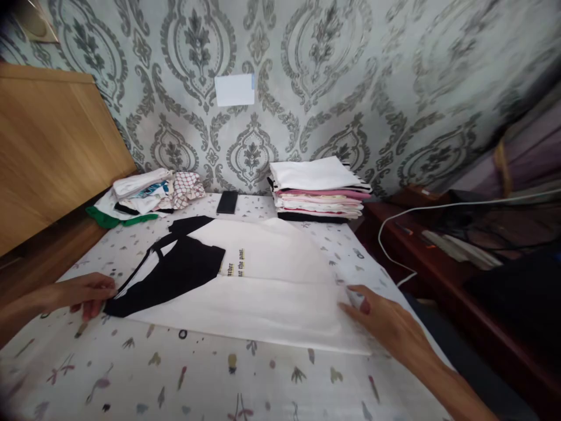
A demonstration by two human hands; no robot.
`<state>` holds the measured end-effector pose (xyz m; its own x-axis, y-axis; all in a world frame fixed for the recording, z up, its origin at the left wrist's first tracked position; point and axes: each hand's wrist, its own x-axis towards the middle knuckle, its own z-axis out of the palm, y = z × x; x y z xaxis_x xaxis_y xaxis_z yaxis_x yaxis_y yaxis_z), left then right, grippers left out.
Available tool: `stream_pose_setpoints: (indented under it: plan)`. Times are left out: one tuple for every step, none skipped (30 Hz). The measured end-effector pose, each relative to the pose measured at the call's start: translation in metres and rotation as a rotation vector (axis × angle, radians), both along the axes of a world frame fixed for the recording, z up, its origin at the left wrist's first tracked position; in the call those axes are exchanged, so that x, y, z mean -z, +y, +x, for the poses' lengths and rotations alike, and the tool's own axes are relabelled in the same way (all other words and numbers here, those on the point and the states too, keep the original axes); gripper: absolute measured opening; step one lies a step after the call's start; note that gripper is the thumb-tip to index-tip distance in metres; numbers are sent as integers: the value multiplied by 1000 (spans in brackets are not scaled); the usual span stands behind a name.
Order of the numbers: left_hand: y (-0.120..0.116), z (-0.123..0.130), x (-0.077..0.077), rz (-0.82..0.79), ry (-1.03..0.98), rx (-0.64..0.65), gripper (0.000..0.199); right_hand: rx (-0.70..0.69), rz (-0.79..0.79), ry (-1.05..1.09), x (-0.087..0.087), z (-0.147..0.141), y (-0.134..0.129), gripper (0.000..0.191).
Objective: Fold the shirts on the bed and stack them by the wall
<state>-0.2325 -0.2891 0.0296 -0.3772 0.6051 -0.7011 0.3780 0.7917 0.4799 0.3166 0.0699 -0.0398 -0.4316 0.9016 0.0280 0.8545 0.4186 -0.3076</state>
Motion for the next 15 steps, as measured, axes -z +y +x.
stream_pose_setpoints:
  plan:
    - [11, -6, -4, 7, 82, 18, 47, -15, 3, 1, -6, -5, 6, 45]
    - [25, -12, -8, 36, 166, 27, 45, -35, 14, 11, -13, -14, 13, 43]
    - [41, -17, -11, 91, 246, 30, 44, -59, 42, 29, -20, -26, 19, 41]
    - [59, -21, -15, 161, 314, 27, 42, -101, 59, 48, -26, -41, 24, 39]
    - [79, -23, -16, 239, 364, 19, 41, -152, 73, 66, -31, -59, 27, 36]
    - [98, -22, -17, 324, 400, 18, 39, -195, 80, 79, -33, -78, 28, 32]
    - [117, -19, -15, 374, 404, 32, 38, -234, 82, 97, -34, -97, 26, 29]
    - [134, -13, -12, 417, 403, 62, 37, -287, 74, 123, -34, -116, 21, 28]
    - [149, -5, -7, 478, 405, 142, 37, -375, 56, 153, -32, -134, 15, 29]
    - [161, 3, 0, 528, 425, 255, 37, -487, 36, 172, -30, -149, 6, 30]
    - [170, 12, 7, 569, 468, 371, 38, -591, 20, 176, -28, -161, -3, 30]
    - [177, 21, 15, 592, 528, 478, 39, -677, 9, 165, -27, -170, -12, 31]
    - [181, 28, 22, 592, 598, 559, 40, -738, 5, 137, -26, -175, -20, 31]
    - [184, 34, 27, 574, 665, 610, 41, -766, 7, 100, -27, -178, -27, 32]
    - [185, 38, 31, 545, 715, 632, 41, -771, 4, 58, -28, -178, -33, 33]
